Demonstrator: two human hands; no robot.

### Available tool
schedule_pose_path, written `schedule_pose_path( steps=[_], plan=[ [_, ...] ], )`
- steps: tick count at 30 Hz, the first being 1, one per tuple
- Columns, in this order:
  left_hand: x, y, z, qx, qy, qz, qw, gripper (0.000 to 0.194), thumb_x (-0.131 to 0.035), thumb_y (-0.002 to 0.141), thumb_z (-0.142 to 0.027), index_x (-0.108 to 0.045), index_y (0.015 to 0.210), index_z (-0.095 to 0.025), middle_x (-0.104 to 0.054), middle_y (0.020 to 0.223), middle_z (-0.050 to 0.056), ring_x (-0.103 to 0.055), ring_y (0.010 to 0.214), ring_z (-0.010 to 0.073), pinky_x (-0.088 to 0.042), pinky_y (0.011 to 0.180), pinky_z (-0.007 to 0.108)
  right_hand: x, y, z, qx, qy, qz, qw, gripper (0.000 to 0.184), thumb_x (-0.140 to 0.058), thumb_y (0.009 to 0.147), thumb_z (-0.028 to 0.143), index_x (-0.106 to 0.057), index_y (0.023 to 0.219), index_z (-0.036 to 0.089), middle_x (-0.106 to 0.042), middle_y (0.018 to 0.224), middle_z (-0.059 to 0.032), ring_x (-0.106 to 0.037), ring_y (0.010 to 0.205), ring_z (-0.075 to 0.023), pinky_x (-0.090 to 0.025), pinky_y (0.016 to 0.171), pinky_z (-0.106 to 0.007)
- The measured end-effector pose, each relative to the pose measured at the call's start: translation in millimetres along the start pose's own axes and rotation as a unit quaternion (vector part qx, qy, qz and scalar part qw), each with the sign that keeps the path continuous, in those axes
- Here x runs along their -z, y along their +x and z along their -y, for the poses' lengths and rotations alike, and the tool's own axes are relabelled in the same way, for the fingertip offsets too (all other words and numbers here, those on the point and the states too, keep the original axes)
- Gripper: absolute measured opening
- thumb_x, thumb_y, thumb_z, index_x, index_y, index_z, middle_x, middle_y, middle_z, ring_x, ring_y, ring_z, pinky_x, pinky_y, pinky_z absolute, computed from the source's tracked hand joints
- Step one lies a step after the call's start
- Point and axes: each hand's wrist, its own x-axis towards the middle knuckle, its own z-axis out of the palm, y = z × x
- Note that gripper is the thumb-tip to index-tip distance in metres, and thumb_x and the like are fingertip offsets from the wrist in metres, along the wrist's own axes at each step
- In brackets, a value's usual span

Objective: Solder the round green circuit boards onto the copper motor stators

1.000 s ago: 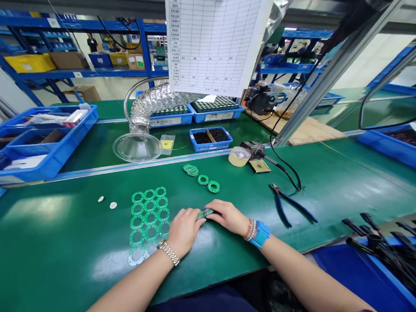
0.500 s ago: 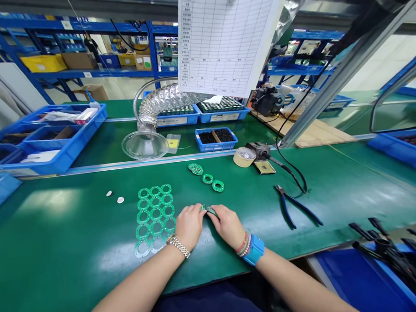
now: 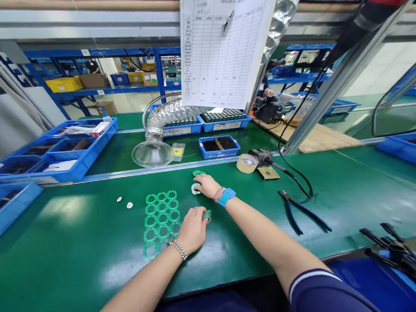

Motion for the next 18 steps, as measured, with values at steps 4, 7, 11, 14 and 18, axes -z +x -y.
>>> schedule_pose_path(
  steps=[4,7,11,14,18],
  plan=[
    [3.4,-3.8,3.2,-0.02,-0.064,0.01,0.998,0.017,-0.04,0.082,-0.012,-0.044,0.098,-0.017,-0.051,0.096,0.006,-0.046,0.09,0.017,-0.042,0.083,0.032,19.1,-38.9,2.3,0.044,0.036,0.005,0.998,0.024,-0.052,0.083,0.019,-0.06,0.105,0.012,-0.059,0.107,-0.0134,-0.055,0.099,-0.0194,-0.041,0.09,-0.033],
    [-1.0,-5.8,3.9,-0.01,-0.107,0.003,0.994,0.014,-0.039,0.082,-0.011,-0.044,0.094,-0.017,-0.049,0.093,0.005,-0.046,0.088,0.0171,-0.042,0.082,0.033,28.5,-82.3,6.6,0.113,0.082,0.084,0.987,0.017,-0.055,0.082,0.022,-0.064,0.096,0.02,-0.065,0.089,-0.0028,-0.06,0.084,-0.0132,-0.046,0.08,-0.024],
    [-2.7,-8.4,5.2,0.004,-0.122,-0.005,0.992,0.013,-0.04,0.082,-0.011,-0.044,0.093,-0.017,-0.05,0.092,0.006,-0.048,0.088,0.0173,-0.044,0.08,0.034,20.9,-118.9,8.5,0.122,0.134,0.083,0.98,0.019,-0.052,0.085,0.026,-0.063,0.098,0.019,-0.064,0.087,-0.0037,-0.06,0.079,-0.0132,-0.047,0.074,-0.024],
    [7.2,-11.4,11.3,0.011,-0.098,0.019,0.995,0.015,-0.044,0.085,-0.019,-0.048,0.098,-0.016,-0.055,0.096,0.007,-0.052,0.091,0.0181,-0.045,0.082,0.034,11.5,-124.1,7.3,0.114,0.137,0.045,0.983,0.02,-0.049,0.086,0.028,-0.063,0.097,0.019,-0.064,0.086,-0.0046,-0.059,0.078,-0.0137,-0.047,0.074,-0.025],
    [21.0,-14.8,22.0,0.011,-0.035,0.046,0.998,0.022,-0.042,0.087,-0.024,-0.054,0.104,-0.018,-0.062,0.098,0.005,-0.058,0.089,0.0173,-0.046,0.081,0.031,5.6,-121.8,6.5,0.105,0.123,0.025,0.987,0.02,-0.047,0.088,0.027,-0.062,0.097,0.019,-0.064,0.088,-0.0049,-0.059,0.081,-0.0146,-0.047,0.076,-0.026]
  ],
)
